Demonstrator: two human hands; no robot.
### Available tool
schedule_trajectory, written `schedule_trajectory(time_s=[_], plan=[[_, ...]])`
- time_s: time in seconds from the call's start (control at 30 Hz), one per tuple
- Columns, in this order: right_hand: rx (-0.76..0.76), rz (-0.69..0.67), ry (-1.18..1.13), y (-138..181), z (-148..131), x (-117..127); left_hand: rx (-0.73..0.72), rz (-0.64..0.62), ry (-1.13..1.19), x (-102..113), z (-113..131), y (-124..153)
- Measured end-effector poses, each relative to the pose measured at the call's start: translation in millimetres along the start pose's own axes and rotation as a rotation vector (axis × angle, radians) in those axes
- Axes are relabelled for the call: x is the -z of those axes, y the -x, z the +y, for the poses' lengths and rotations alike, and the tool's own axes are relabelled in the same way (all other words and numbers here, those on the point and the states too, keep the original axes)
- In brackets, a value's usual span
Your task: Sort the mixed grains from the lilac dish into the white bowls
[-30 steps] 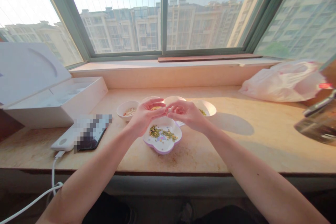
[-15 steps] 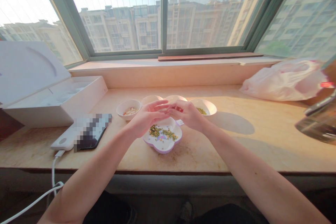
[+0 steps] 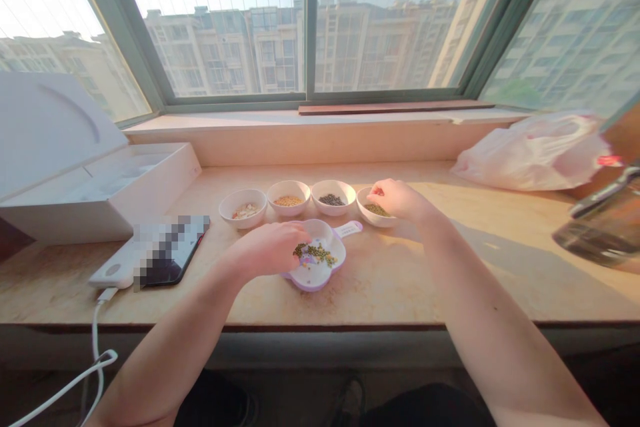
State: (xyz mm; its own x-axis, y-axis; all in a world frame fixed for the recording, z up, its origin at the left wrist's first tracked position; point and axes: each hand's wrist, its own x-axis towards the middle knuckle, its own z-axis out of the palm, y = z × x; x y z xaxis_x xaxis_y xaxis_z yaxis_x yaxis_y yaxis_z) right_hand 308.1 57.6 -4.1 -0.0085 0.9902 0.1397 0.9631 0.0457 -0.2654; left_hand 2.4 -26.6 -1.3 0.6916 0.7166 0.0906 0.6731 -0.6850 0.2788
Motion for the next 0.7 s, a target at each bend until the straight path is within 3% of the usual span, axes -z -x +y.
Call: schedule_trajectory(time_s=[0.23, 0.4, 0.7], plan=[[-0.101, -0.012, 0.014, -0.4, 1.8, 2.4, 0.042, -0.015, -0.014, -13.5, -2.0, -8.1], [-0.105, -0.04, 0.009, 0.7, -1.1, 3.3, 0.0, 0.065, 0.028, -24.7, -7.1, -16.6], [-0.12, -0.054, -0.049, 1.8, -4.4, 2.8, -0.041, -0.005, -0.068, -16.9, 4.3, -20.9]])
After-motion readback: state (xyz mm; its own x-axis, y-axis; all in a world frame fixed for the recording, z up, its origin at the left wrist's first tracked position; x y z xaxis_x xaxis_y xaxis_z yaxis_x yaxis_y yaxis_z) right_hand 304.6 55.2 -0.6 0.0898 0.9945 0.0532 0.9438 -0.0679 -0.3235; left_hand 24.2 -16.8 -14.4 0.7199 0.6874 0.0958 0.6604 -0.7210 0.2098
